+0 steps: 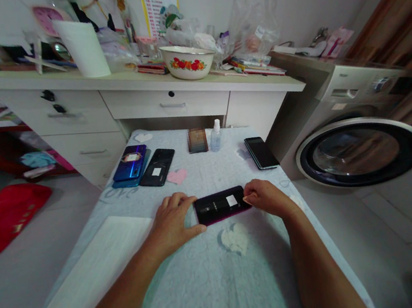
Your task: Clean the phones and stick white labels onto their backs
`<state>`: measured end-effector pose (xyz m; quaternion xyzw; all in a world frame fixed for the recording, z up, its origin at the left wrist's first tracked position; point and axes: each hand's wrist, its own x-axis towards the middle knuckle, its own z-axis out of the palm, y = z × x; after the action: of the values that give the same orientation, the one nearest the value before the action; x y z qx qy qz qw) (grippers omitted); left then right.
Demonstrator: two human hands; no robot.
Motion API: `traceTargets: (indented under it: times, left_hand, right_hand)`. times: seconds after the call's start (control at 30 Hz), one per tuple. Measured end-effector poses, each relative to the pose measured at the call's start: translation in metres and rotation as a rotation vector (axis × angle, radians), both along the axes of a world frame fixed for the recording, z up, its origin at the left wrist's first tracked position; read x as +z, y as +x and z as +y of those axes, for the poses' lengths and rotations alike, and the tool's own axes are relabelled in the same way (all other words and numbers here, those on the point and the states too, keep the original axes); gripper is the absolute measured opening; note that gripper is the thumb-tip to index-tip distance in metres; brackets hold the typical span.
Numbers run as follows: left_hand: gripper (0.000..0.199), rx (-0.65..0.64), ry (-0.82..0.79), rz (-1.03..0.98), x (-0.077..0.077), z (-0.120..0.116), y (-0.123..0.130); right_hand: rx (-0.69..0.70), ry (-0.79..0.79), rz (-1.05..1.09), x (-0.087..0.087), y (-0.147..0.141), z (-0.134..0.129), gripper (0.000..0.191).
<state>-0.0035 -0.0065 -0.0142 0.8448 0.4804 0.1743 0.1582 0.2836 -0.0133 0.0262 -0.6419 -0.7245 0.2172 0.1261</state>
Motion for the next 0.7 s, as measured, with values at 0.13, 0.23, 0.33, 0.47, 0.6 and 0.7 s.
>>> traceTargets:
  times: [0.13,0.23,0.33,0.47,0.6,0.7]
  left_hand:
    - [0.062,0.005,0.005,0.012,0.002,-0.001,0.001]
    - [0.063,0.007,0.000,0.019,0.002,0.000,0.002]
    - [0.063,0.006,0.001,0.022,0.001,0.000,0.001]
    - [0.063,0.001,0.013,0.018,-0.001,0.000,0.000]
    - [0.063,0.004,0.013,0.012,-0.001,0.000,0.000]
    - [0.063,0.005,0.007,0.017,0.000,0.000,0.001]
  right_hand:
    - [-0.037,0.111,-0.064,-0.011,-0.008,0.007,0.010]
    - [-0.033,0.165,-0.107,-0.018,-0.015,0.010,0.013]
    - [-0.018,0.189,-0.101,-0.021,-0.022,0.010,0.013]
    - [0.046,0.210,-0.075,-0.023,-0.029,0.008,0.014]
    - [0.102,0.207,-0.045,-0.026,-0.033,0.008,0.013]
    - [0.136,0.204,-0.018,-0.027,-0.037,0.007,0.012]
